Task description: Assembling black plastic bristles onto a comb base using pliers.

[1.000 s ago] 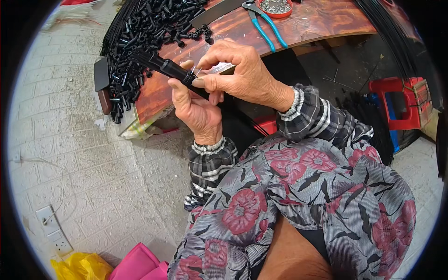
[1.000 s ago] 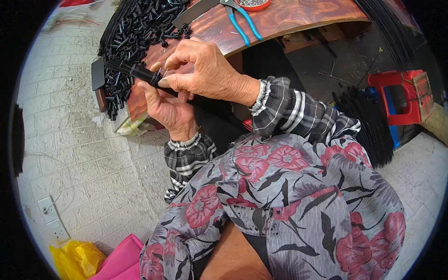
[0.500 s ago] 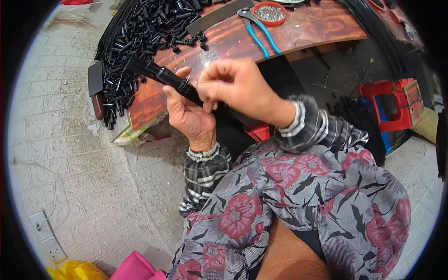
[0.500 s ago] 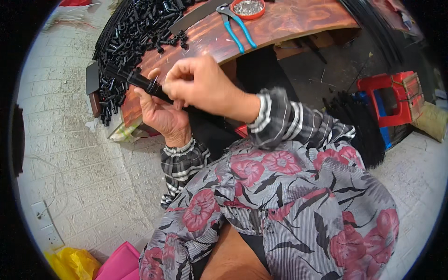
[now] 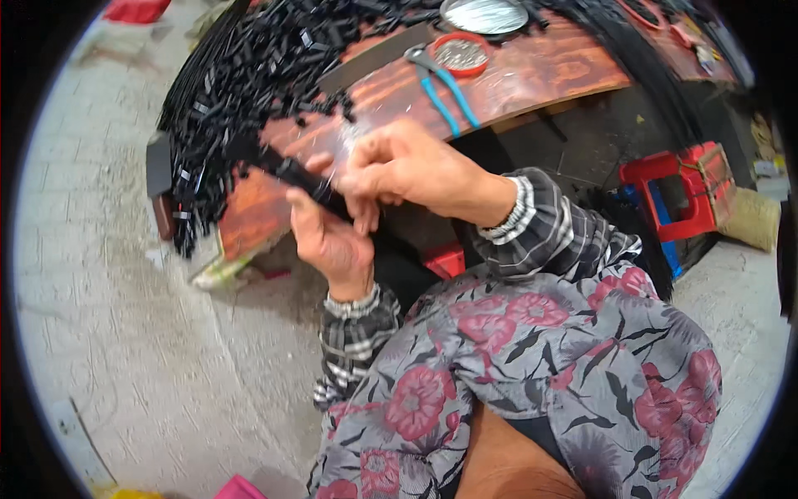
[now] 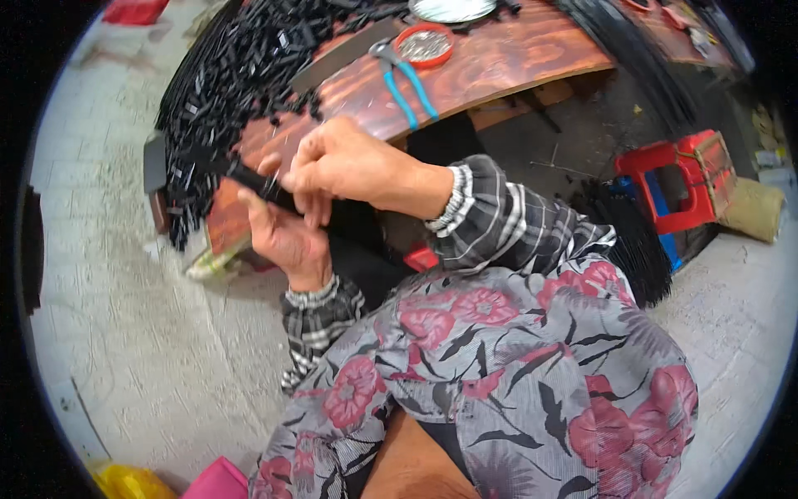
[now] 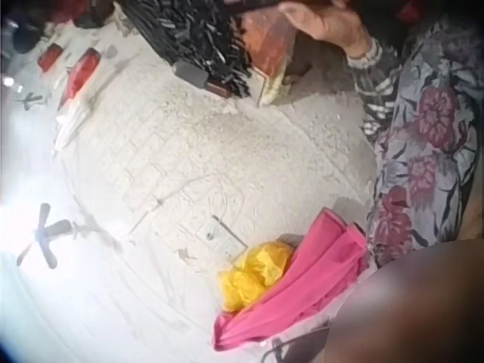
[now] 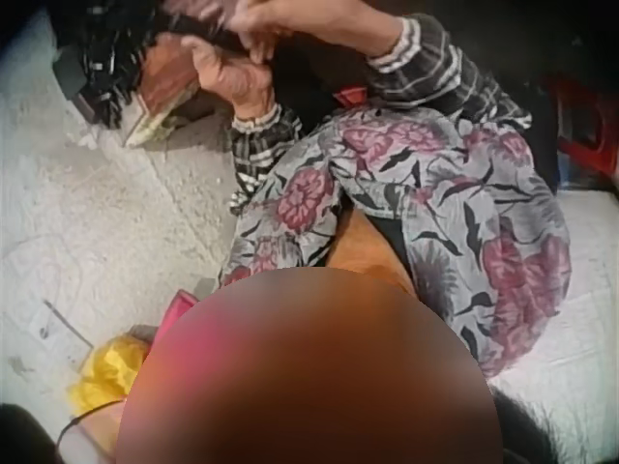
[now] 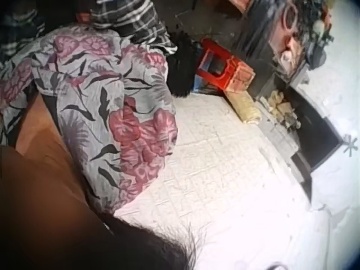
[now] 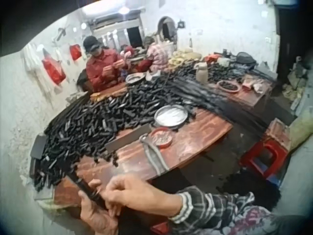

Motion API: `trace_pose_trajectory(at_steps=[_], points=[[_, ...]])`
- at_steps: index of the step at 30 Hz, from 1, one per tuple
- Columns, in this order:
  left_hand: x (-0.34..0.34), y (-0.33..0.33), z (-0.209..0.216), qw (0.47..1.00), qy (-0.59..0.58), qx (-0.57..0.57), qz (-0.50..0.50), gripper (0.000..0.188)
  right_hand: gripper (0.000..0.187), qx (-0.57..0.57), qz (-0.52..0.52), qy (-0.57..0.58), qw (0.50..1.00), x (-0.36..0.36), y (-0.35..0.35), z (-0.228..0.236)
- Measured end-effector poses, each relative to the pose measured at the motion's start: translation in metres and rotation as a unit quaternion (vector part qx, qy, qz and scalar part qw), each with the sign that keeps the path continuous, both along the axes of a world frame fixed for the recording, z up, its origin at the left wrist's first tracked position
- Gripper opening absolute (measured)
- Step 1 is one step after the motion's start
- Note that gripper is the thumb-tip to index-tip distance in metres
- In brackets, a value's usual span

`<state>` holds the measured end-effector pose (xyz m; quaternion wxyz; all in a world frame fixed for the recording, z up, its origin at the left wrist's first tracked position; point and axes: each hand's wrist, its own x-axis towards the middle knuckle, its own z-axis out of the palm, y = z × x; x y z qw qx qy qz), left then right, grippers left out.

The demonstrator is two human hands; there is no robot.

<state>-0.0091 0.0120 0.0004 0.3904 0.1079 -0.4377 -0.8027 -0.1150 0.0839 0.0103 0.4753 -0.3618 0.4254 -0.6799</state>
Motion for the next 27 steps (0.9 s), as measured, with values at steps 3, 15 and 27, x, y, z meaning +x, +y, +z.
trace_pose_trajectory(at_steps=[3, 15, 27], points=[[0.01, -0.004, -0.005, 0.999, -0.034, 0.02, 0.025, 0.052, 0.02, 0.029, 0.061, 0.056, 0.996, -0.005, 0.006, 0.014], [0.011, -0.023, -0.015, 1.0, -0.008, 0.03, 0.005, 0.052, 0.036, 0.115, -0.217, 0.73, 0.638, -0.063, 0.04, -0.042], [-0.002, -0.029, -0.017, 0.999, -0.014, 0.039, 0.005, 0.075, 0.06, 0.284, -0.23, 0.74, 0.564, -0.068, 0.026, -0.035]])
